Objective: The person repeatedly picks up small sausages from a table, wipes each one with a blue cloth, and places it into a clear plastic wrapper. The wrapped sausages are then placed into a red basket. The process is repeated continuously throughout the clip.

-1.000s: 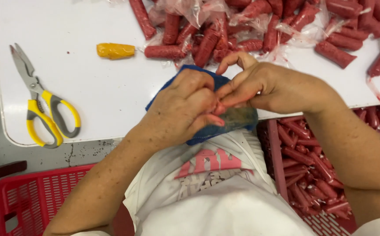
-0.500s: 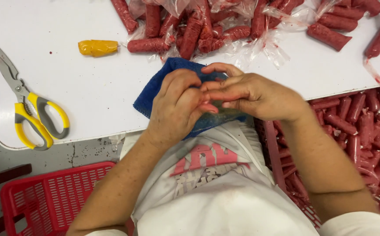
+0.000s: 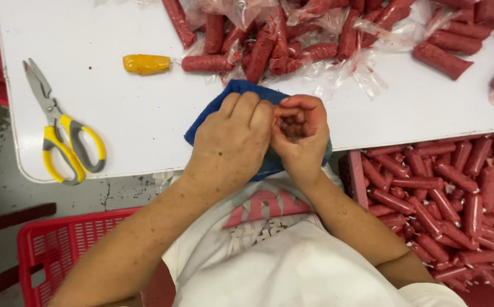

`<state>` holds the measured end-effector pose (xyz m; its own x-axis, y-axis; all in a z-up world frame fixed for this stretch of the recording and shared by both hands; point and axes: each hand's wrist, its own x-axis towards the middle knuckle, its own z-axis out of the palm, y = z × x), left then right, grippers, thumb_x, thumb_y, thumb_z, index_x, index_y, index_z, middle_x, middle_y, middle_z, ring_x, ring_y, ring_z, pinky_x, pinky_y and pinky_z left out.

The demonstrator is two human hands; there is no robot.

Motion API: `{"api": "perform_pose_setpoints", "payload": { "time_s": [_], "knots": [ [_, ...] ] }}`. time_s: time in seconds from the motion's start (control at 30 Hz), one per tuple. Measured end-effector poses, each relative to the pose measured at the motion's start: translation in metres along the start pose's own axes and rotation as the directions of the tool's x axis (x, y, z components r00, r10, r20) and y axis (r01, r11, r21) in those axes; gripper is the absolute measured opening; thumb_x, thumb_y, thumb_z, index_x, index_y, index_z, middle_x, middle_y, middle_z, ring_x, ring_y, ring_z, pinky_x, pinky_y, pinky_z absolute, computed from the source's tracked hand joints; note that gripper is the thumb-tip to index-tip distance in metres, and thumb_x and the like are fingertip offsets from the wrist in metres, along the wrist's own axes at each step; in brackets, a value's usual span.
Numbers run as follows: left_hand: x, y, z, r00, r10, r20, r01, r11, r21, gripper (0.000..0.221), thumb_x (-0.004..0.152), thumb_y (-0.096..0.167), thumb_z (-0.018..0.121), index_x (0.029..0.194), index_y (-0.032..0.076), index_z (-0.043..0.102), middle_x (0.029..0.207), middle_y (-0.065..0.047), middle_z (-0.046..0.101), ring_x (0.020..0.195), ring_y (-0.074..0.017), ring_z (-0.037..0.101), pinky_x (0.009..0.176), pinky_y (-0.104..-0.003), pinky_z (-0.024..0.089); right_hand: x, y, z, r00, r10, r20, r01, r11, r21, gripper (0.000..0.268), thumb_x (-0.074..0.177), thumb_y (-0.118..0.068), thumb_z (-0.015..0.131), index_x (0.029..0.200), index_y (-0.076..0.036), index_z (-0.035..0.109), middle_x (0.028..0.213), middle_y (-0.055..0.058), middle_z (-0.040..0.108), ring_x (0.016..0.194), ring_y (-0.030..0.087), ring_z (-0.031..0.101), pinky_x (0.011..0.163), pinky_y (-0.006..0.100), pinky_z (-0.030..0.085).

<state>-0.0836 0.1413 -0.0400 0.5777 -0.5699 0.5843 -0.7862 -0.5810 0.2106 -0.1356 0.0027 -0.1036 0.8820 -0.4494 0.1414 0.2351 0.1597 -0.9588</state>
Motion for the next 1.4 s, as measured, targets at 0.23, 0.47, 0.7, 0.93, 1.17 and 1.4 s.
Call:
{"api": "perform_pose_setpoints", "payload": {
  "time_s": [0.23,0.47,0.7,0.93,1.17,1.4],
  "knots": [
    [-0.004,-0.006,-0.035,0.940,-0.140,0.310,0.320,0.674,-0.666,0.016,0.094,0.014,0.059,0.085,0.002,0.063,0.072,-0.010,0.059,0.066,-0.0219,0.057,0.053,-0.031,0.050,0.009,-0.007,0.012,0.943,-0.305,0.135,0.329,0.921,-0.210,0.015,0.081,0.004,0.078,0.094,0.003,0.072,0.086,0.015,0.074,0.074,0.022,0.070,0.068,0.032,0.060],
    [-0.042,-0.036,-0.003,0.968,-0.126,0.217,0.239,0.724,-0.647,0.060,0.100,0.049,0.056,0.147,0.013,0.047,0.157,-0.022,0.036,0.149,-0.0373,0.039,0.127,-0.051,0.032,0.009,-0.005,-0.005,0.888,-0.291,0.356,0.367,0.915,-0.168,0.015,0.099,-0.018,0.063,0.100,-0.006,0.070,0.102,0.016,0.074,0.113,0.035,0.069,0.102,0.045,0.057],
    [0.032,-0.005,0.004,0.993,0.120,-0.015,-0.079,0.549,-0.832,0.040,0.109,0.036,0.036,0.107,0.016,0.070,0.105,-0.006,0.075,0.116,-0.0370,0.067,0.123,-0.057,0.027,0.009,0.002,-0.034,0.825,-0.289,0.485,0.482,0.809,-0.338,0.067,0.104,-0.063,0.036,0.114,-0.006,0.069,0.115,0.016,0.072,0.105,0.031,0.072,0.090,0.041,0.058],
    [0.120,-0.032,0.069,0.972,0.011,0.236,0.179,0.617,-0.767,0.030,0.098,0.042,0.057,0.097,0.018,0.076,0.084,0.003,0.069,0.084,-0.0170,0.058,0.081,-0.033,0.046,0.051,-0.069,-0.076,0.945,0.136,0.297,-0.078,0.977,-0.199,0.028,0.094,-0.022,0.063,0.084,0.002,0.074,0.081,0.014,0.074,0.069,0.022,0.073,0.068,0.030,0.062],
    [0.228,-0.069,0.091,0.749,0.499,0.436,-0.526,0.848,-0.067,0.030,0.085,0.021,0.066,0.112,0.029,0.076,0.152,-0.006,0.051,0.147,-0.0363,0.030,0.116,-0.069,0.016,0.200,-0.118,-0.209,0.870,-0.246,0.427,0.475,0.193,-0.858,0.038,0.098,-0.007,0.069,0.133,0.005,0.063,0.130,0.022,0.065,0.117,0.038,0.062,0.103,0.044,0.046],
    [0.273,-0.030,0.062,0.851,0.524,-0.018,-0.493,0.788,-0.369,0.014,0.097,0.022,0.066,0.103,0.018,0.079,0.124,0.002,0.071,0.134,-0.0285,0.043,0.115,-0.054,0.019,0.211,-0.121,-0.077,0.916,-0.161,0.367,0.392,0.556,-0.733,0.077,0.099,-0.061,0.036,0.150,-0.003,0.042,0.159,0.020,0.037,0.150,0.040,0.025,0.119,0.061,0.023]
  ]
}}
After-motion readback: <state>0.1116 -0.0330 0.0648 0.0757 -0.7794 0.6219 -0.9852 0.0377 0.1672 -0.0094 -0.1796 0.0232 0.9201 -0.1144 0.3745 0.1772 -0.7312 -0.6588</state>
